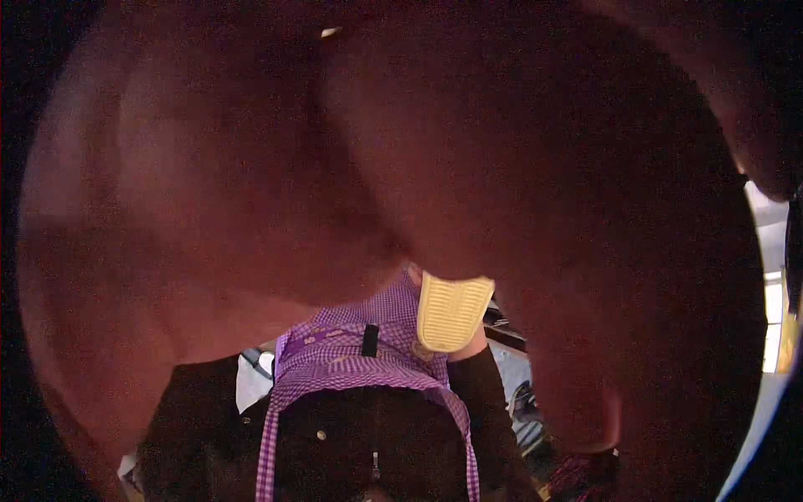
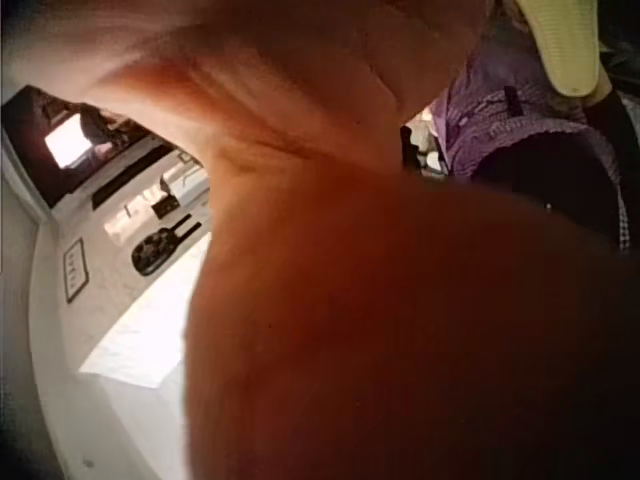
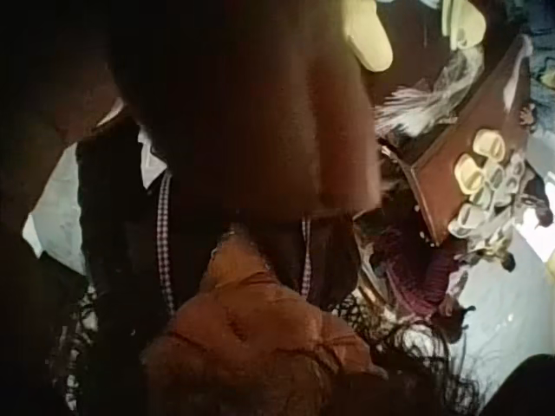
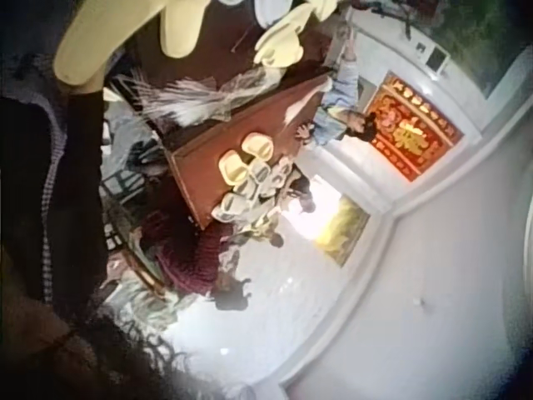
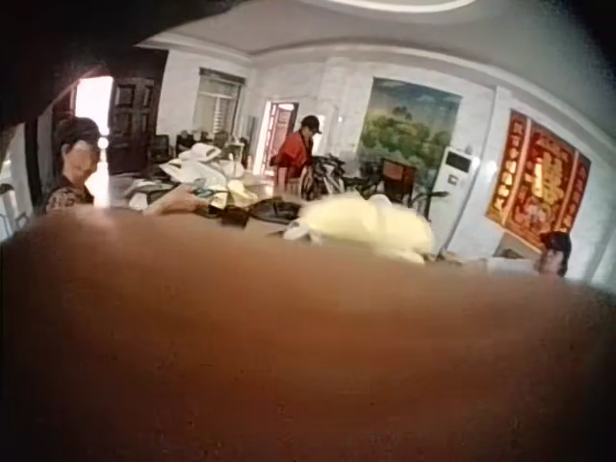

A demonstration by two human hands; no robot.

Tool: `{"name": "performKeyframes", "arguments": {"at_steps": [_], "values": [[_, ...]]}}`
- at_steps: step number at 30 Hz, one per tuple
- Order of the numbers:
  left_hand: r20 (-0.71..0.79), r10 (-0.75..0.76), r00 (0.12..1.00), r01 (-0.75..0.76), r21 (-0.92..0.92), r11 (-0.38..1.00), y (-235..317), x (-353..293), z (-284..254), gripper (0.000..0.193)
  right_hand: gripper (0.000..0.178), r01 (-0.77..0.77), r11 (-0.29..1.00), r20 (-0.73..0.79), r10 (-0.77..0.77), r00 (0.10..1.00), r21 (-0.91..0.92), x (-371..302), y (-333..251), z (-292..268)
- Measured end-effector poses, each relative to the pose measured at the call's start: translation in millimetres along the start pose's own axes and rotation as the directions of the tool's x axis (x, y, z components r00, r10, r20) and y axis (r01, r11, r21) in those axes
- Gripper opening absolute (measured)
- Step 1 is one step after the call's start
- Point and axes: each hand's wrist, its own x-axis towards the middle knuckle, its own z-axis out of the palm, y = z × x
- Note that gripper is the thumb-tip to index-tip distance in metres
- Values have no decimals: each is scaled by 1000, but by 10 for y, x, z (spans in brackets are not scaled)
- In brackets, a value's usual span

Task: The person pairs slippers and connects each pair with plastic tag fasteners by hand before setting them down.

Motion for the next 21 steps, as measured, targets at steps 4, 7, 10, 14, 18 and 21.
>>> {"name": "performKeyframes", "arguments": {"at_steps": [4, 7, 10, 14, 18, 21], "values": [[46, -122, 991, 125, -73, 989, -243, 23, 166, 65, 38, 12, 999, -285, 0, 959, 42, -91, -124, 148], [27, -169, 985, 170, -50, 984, 71, -156, 136, 66, 38, 31, 988, -51, -40, 998, -152, -107, -15, -105], [54, -230, 972, 234, -68, 970, 82, -106, 237, 66, 37, 19, 998, 110, -13, 994, -53, 78, -77, -376], [73, -314, 947, 319, -63, 946, 125, -92, 284, 67, 38, -89, 961, 201, 36, 979, 263, 58, -89, -343], [117, -375, 920, 385, -71, 920, 124, -78, 329, 68, 42, 61, 992, 75, -69, 995, 112, 84, -110, -451], [60, -556, 829, 559, -74, 826, 148, -208, 481, 70, 40, 128, 991, 44, -127, 991, -26, 268, -139, -635]]}}
